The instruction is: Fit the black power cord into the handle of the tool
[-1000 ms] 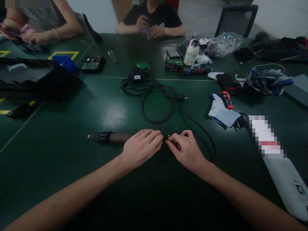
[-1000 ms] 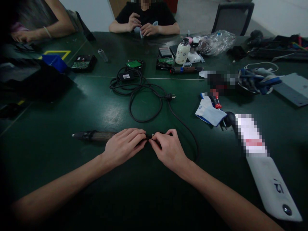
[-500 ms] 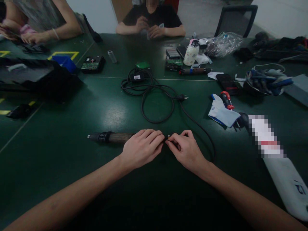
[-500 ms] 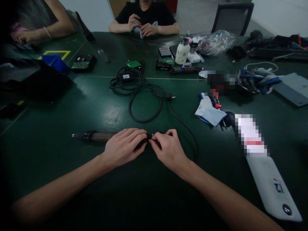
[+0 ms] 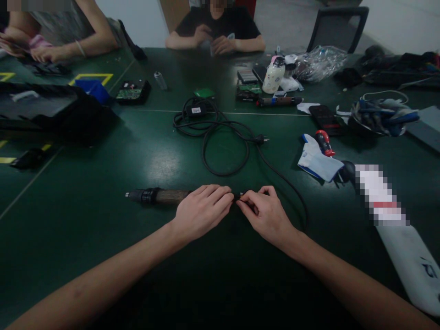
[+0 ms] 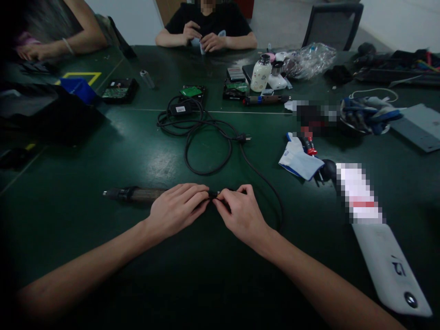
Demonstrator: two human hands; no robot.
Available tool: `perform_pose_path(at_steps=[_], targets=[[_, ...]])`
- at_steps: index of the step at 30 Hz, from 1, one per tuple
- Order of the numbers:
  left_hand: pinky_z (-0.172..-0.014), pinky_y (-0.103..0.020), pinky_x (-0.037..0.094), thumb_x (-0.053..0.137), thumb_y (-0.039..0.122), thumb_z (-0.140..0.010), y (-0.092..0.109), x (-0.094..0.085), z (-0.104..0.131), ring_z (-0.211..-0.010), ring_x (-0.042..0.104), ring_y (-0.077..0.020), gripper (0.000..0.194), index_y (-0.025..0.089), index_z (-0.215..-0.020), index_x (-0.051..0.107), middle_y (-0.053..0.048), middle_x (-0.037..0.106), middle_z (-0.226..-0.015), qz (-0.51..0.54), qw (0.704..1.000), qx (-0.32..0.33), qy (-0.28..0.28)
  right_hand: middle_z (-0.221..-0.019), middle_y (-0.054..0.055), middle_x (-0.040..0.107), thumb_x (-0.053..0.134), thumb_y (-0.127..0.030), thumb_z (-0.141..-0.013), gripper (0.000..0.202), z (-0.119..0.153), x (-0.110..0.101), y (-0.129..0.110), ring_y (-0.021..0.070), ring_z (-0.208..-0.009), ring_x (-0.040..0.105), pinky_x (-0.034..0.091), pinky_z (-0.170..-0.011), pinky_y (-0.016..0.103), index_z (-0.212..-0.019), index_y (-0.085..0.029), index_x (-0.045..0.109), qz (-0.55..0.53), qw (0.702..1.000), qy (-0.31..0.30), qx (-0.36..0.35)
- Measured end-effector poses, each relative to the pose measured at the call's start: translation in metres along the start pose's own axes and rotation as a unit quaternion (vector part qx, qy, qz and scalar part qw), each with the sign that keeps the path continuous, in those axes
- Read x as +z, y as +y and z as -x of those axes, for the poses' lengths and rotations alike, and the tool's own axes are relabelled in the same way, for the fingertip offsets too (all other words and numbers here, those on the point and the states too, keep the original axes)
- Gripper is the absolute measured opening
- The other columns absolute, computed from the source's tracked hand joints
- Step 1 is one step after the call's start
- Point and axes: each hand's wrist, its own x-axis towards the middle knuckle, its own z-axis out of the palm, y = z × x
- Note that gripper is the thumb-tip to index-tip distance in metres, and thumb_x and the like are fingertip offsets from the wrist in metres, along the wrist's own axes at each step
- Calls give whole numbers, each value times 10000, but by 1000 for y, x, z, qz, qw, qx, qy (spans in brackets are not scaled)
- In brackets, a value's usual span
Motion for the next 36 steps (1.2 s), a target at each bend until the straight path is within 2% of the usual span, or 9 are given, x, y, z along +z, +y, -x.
perform_pose_path(at_steps=[7,12,17,21,27,32,36], targets=[[-967,-393,512,552,263,-980,-1,1,1,-1137,622,-227,253,191,-1219,597,-61,655,-1262,4,1000,5,-7,-809,-5,690,549,-273,-1020,147,0,1,1,152,-662,534,326,-878,377,-904,-210,613,-5,1000,1,0],[-919,-368,521,535,282,-1002,-1,2,0,-1064,646,-208,180,186,-1134,612,-55,674,-1200,-7,1000,-7,4,-800,-12,687,565,-273,-1017,121,1,3,3,146,-648,524,325,-879,375,-927,-209,614,-5,1000,3,-2],[-944,-396,511,551,282,-979,0,0,0,-1120,625,-238,264,195,-1226,592,-57,657,-1251,-5,1000,-2,-10,-803,-11,687,555,-283,-1023,140,1,4,3,141,-640,522,327,-878,371,-922,-207,613,-2,1000,1,-5],[-934,-374,515,536,267,-996,0,0,1,-1083,635,-208,198,187,-1161,610,-49,666,-1222,-3,1000,-2,-1,-799,-12,688,556,-283,-1020,139,1,3,3,141,-636,523,329,-876,368,-918,-208,613,-1,1000,5,-3],[-942,-388,515,538,277,-990,0,1,0,-1121,620,-219,248,196,-1218,589,-36,652,-1253,1,1000,-2,-11,-799,-15,687,566,-277,-1016,138,0,2,3,135,-626,517,328,-872,366,-906,-205,611,-4,1000,2,-2],[-926,-374,522,534,291,-1002,-1,1,1,-1074,636,-204,198,181,-1147,611,-44,665,-1214,-2,1000,-8,-2,-792,-17,683,565,-281,-1018,145,0,1,1,136,-629,519,325,-870,369,-904,-205,610,-7,1000,-1,-1],[-944,-384,517,554,283,-982,-1,0,1,-1120,626,-221,256,185,-1214,600,-52,660,-1244,6,1000,5,-3,-797,-17,683,560,-281,-1021,142,0,1,1,138,-634,519,323,-872,370,-912,-206,613,-6,1000,-2,-1]])
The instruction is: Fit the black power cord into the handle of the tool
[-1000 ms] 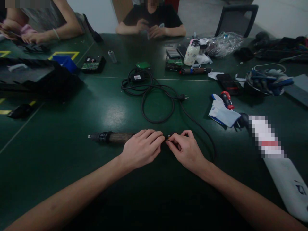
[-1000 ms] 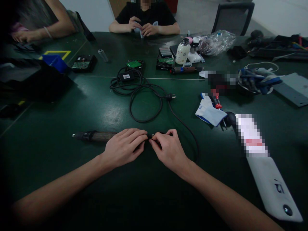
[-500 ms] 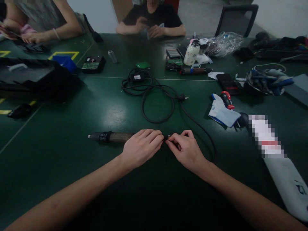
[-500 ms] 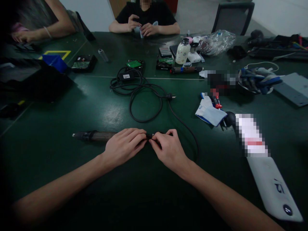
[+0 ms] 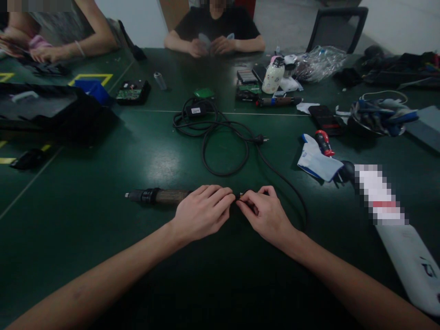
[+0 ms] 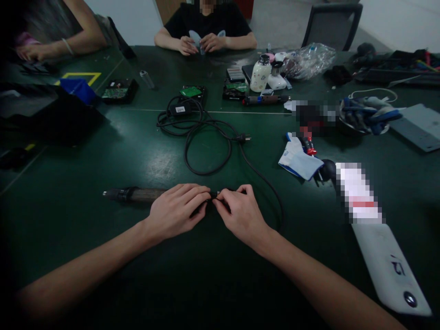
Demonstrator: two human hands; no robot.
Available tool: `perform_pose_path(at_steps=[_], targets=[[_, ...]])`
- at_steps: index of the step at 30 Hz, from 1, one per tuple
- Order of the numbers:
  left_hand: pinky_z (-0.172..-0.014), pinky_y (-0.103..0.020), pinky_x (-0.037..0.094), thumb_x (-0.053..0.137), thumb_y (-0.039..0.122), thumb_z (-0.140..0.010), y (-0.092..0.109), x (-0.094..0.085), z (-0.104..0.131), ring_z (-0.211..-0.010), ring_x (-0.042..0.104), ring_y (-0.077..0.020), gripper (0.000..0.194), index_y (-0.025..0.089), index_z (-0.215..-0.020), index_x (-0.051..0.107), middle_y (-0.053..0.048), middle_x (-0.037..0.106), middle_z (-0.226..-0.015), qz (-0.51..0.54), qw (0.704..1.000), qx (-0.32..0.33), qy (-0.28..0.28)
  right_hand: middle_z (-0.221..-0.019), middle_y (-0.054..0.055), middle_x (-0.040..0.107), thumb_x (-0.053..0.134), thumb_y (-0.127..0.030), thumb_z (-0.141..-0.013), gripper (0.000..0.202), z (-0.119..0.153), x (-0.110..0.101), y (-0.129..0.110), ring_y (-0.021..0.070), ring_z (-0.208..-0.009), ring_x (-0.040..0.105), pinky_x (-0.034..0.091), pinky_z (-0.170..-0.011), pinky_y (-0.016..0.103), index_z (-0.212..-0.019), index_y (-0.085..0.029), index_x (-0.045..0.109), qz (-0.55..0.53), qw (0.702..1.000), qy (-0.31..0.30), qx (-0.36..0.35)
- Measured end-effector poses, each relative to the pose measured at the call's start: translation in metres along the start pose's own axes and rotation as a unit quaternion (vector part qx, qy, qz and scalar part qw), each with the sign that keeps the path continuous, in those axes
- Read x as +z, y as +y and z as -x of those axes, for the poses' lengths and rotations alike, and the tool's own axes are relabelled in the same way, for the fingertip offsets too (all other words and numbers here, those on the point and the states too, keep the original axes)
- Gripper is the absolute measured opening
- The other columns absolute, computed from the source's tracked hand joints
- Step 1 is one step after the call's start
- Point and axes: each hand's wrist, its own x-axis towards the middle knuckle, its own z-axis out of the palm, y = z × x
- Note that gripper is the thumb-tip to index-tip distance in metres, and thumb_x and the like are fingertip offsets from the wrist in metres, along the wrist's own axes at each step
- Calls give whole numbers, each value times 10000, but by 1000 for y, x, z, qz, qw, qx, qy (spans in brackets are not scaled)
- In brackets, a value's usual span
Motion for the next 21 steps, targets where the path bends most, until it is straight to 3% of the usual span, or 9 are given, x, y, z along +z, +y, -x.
perform_pose_path(at_steps=[6,12,18,21], targets=[[-905,-363,526,540,275,-1001,-1,1,0,-1062,646,-201,166,182,-1117,614,-46,678,-1191,-9,1000,-9,13,-801,-8,686,570,-282,-1013,134,0,2,1,156,-678,535,323,-869,369,-912,-208,617,3,1000,7,0],[-960,-392,514,545,269,-983,0,0,-1,-1131,623,-222,274,185,-1240,587,-52,655,-1259,6,1000,1,2,-804,-8,689,563,-280,-1017,143,-1,0,0,158,-686,536,324,-866,365,-903,-210,614,5,1000,2,5],[-944,-367,519,539,258,-999,-2,3,2,-1088,642,-200,177,189,-1141,620,-45,672,-1223,-6,1000,-3,16,-793,-3,686,567,-280,-1012,135,0,1,1,167,-709,549,328,-866,363,-912,-207,621,12,1000,7,3],[-940,-374,524,550,286,-993,0,2,1,-1098,645,-212,227,186,-1187,612,-59,671,-1232,-10,1000,-7,12,-798,-4,688,559,-278,-1017,139,0,1,0,155,-676,539,328,-867,367,-918,-204,623,10,1000,5,-1]])
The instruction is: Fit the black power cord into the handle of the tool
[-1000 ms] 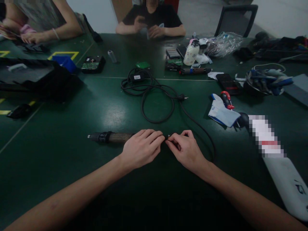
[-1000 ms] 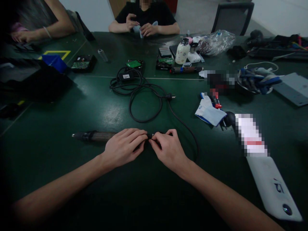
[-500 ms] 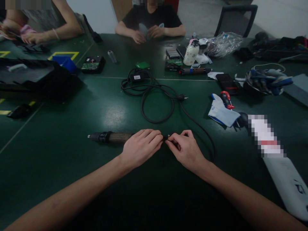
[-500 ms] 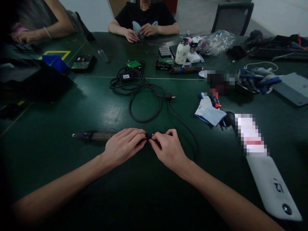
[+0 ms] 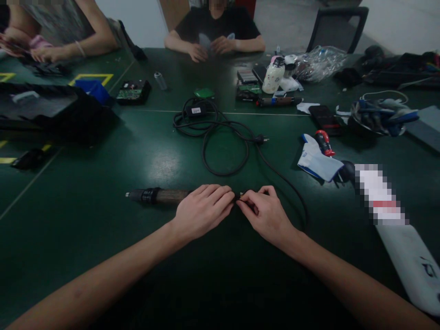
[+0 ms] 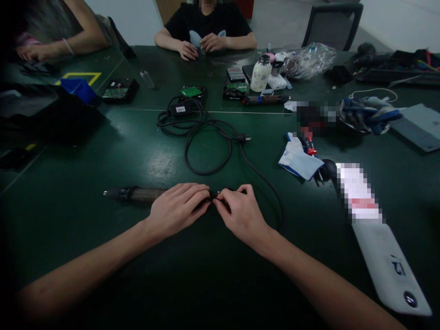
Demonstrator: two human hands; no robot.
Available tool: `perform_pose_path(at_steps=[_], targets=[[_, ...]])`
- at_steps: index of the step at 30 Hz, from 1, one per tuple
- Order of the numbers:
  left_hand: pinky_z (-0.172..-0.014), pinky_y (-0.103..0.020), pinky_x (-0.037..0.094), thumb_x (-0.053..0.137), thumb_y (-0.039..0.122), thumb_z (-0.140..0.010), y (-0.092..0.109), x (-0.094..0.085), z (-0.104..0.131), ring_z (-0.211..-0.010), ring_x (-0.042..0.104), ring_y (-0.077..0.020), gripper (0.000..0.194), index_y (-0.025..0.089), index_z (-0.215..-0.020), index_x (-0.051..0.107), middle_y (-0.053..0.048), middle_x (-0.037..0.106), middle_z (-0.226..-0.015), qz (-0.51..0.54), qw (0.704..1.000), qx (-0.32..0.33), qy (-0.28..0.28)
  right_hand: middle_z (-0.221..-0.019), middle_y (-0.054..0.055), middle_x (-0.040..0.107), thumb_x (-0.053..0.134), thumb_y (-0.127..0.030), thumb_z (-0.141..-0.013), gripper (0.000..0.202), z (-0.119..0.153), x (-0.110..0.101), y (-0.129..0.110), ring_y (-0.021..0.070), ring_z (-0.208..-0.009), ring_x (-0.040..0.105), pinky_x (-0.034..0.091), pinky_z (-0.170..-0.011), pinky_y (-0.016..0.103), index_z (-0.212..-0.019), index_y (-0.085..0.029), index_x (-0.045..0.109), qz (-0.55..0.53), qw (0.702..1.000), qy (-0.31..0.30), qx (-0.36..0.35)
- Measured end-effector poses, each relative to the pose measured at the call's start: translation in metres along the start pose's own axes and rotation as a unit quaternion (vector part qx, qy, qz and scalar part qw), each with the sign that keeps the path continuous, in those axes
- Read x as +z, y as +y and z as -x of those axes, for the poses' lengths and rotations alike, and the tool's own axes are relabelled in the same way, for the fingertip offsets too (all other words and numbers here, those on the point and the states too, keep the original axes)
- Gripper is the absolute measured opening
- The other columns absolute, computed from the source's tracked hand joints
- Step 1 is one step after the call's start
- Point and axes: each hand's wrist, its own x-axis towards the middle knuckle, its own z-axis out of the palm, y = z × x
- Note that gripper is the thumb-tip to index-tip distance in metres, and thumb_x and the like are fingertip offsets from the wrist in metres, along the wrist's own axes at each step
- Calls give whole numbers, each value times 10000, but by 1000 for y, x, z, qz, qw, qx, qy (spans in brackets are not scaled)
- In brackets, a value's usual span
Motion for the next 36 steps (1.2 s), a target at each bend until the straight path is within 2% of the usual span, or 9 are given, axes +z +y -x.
perform_pose_path(at_steps=[3,8,12,17,22,26,32,36], targets=[[-961,-385,522,555,275,-981,0,-2,-1,-1136,636,-224,276,188,-1240,598,-62,663,-1257,4,1000,10,-5,-811,-4,692,549,-279,-1022,145,0,-1,-1,149,-658,535,328,-869,371,-923,-204,622,-3,1000,-4,-1],[-944,-372,531,543,275,-991,0,-2,-1,-1093,653,-208,211,183,-1163,623,-67,677,-1216,7,1000,5,5,-806,-2,693,540,-279,-1025,154,0,-1,-2,154,-669,550,329,-876,374,-919,-207,625,-2,1000,-1,2],[-959,-385,526,550,270,-980,0,-2,-1,-1123,637,-221,248,188,-1205,612,-70,667,-1237,14,1000,11,-1,-808,1,694,538,-281,-1026,161,0,-1,-1,153,-664,545,327,-871,371,-911,-206,623,-5,1000,-1,3],[-949,-371,531,550,267,-988,1,-2,-1,-1079,643,-200,187,185,-1140,622,-51,673,-1206,7,1000,6,1,-805,-4,692,556,-276,-1017,146,0,0,0,158,-682,544,321,-870,369,-907,-208,623,-9,1000,1,1],[-968,-379,524,548,265,-985,0,-2,0,-1126,630,-215,251,187,-1217,601,-54,662,-1248,15,1000,11,-2,-820,-9,695,558,-272,-1019,143,0,-1,0,142,-648,522,322,-870,370,-909,-204,620,-14,1000,-7,1],[-958,-365,527,540,259,-998,-1,-1,0,-1081,645,-198,182,184,-1143,621,-56,677,-1204,10,1000,6,9,-825,-4,695,554,-275,-1021,147,0,-2,-1,149,-666,537,325,-872,373,-911,-206,623,-10,1000,-6,0],[-951,-391,531,564,274,-971,1,-2,-2,-1119,633,-227,270,187,-1224,606,-68,665,-1239,10,1000,3,-11,-799,-4,692,533,-281,-1025,161,0,0,-1,153,-657,551,330,-873,376,-910,-209,620,-2,1000,-1,2],[-932,-369,535,554,259,-983,0,-2,-1,-1083,646,-208,202,190,-1160,622,-58,677,-1204,4,1000,2,-1,-795,-1,692,526,-281,-1027,168,0,0,-1,156,-657,549,327,-875,378,-908,-210,622,0,1000,2,1]])
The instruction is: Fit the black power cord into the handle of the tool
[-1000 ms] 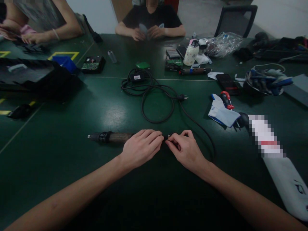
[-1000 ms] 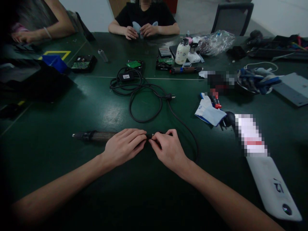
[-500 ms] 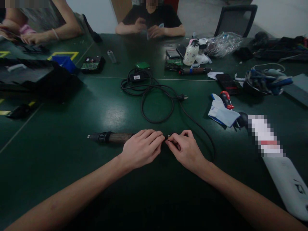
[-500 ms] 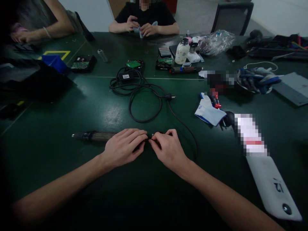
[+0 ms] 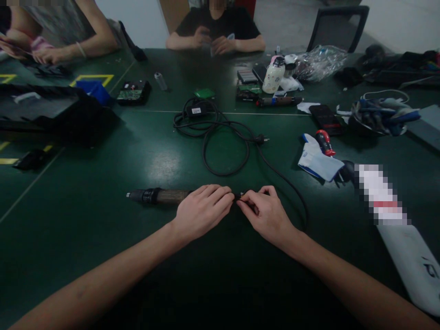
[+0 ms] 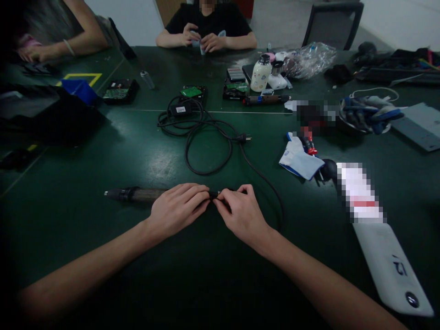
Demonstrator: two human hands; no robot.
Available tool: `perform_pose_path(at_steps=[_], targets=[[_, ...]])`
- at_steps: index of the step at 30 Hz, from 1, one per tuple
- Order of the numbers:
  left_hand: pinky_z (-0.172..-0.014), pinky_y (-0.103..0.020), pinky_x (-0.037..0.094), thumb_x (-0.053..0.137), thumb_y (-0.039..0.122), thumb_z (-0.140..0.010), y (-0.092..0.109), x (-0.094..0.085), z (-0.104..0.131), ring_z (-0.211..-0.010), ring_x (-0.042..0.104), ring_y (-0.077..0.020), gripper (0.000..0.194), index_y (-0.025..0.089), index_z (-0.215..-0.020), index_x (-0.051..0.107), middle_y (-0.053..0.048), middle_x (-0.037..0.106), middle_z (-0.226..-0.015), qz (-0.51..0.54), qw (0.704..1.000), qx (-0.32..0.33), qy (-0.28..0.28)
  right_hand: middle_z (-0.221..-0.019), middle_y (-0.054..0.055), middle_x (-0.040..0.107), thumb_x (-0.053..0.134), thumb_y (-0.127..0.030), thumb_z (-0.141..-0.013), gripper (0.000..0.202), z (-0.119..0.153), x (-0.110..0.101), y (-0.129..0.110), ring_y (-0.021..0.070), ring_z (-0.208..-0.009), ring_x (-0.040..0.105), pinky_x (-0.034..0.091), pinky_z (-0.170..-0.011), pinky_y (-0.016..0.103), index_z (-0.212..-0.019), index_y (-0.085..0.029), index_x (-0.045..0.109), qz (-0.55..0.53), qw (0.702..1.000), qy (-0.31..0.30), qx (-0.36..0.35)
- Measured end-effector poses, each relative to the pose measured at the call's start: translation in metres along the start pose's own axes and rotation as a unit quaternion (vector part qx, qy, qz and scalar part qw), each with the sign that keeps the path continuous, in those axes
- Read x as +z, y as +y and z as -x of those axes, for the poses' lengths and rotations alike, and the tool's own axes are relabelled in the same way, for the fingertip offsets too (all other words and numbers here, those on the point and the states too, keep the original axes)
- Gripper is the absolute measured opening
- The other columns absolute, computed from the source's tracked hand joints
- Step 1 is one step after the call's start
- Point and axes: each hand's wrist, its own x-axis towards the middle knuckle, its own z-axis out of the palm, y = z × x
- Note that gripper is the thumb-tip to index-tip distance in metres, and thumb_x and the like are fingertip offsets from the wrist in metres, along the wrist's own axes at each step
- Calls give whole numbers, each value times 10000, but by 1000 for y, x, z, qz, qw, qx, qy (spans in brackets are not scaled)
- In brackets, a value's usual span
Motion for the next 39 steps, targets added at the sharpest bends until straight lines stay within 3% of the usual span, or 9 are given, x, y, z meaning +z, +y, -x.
perform_pose_path(at_steps=[15,20,25,39], targets=[[-945,-383,537,573,278,-965,0,-1,0,-1124,643,-225,249,195,-1193,631,-68,678,-1227,3,1000,9,1,-815,4,698,529,-281,-1026,169,0,-1,1,158,-669,549,326,-866,374,-908,-210,626,0,1000,-1,-3],[-944,-366,534,547,264,-991,0,0,0,-1076,654,-200,187,193,-1141,634,-55,685,-1199,3,1000,-1,6,-814,0,697,533,-278,-1025,160,0,-1,0,158,-665,552,326,-873,377,-909,-212,620,-3,1000,-2,0],[-965,-387,522,549,266,-983,0,0,1,-1136,629,-224,255,193,-1220,609,-56,667,-1256,7,1000,7,-6,-812,-1,695,528,-286,-1029,167,0,-2,0,154,-658,556,328,-870,376,-914,-209,621,-1,1000,-10,-4],[-934,-367,522,549,273,-991,1,0,-1,-1073,645,-203,194,184,-1148,619,-51,681,-1189,0,1000,2,7,-831,-9,695,563,-282,-1019,138,0,-2,2,142,-655,522,323,-872,369,-919,-204,620,-8,1000,-7,0]])
